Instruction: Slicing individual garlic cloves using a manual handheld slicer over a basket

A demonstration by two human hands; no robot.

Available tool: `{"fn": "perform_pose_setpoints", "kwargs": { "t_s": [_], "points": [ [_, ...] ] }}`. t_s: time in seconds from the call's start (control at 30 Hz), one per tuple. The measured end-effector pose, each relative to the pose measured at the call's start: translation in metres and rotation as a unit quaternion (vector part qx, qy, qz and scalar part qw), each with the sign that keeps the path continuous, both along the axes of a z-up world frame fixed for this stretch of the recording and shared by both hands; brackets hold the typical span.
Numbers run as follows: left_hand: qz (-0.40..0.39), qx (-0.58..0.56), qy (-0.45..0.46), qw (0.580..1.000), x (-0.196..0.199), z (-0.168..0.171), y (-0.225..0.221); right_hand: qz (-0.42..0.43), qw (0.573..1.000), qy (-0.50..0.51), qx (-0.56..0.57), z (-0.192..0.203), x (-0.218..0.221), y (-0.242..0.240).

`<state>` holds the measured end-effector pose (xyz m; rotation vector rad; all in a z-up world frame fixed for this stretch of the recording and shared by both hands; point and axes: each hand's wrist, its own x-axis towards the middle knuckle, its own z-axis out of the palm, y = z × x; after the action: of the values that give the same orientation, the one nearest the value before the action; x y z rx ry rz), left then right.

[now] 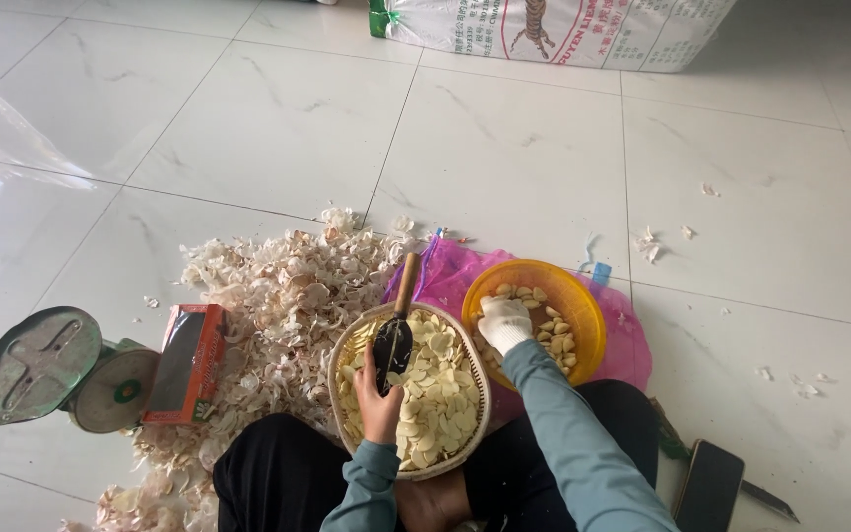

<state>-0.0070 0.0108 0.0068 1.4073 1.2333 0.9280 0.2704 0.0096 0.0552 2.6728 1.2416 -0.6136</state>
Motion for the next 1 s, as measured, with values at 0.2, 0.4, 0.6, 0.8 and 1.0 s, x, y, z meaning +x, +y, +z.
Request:
{"fn": "perform_pose_setpoints", "kwargs": {
  "t_s": [0.2,0.4,0.6,0.8,1.0],
  "points": [
    [-0.055,-0.088,-0.079,0.991,0.009,0.021,-0.009,-0.228,0.833,0.425,0.273,0.018,-0.003,-0.053],
    [-0.182,-0.252,-0.284,0.907,0.022,0.032,-0.028,-0.146,0.637,0.688,0.315,-0.006,-0.039,-0.070],
    [-0.179,-0.230,-0.291,0.911,0.021,0.024,-0.032,-0.169,0.512,0.755,0.374,0.000,-0.095,-0.057],
    [-0.128,-0.069,-0.055,0.988,0.023,-0.011,-0.025,-0.328,0.432,0.713,0.444,-0.032,-0.118,-0.046],
    [-0.110,0.150,0.053,0.981,0.019,0.008,-0.030,-0.347,0.674,0.502,0.417,-0.047,-0.122,-0.040]
  ]
}}
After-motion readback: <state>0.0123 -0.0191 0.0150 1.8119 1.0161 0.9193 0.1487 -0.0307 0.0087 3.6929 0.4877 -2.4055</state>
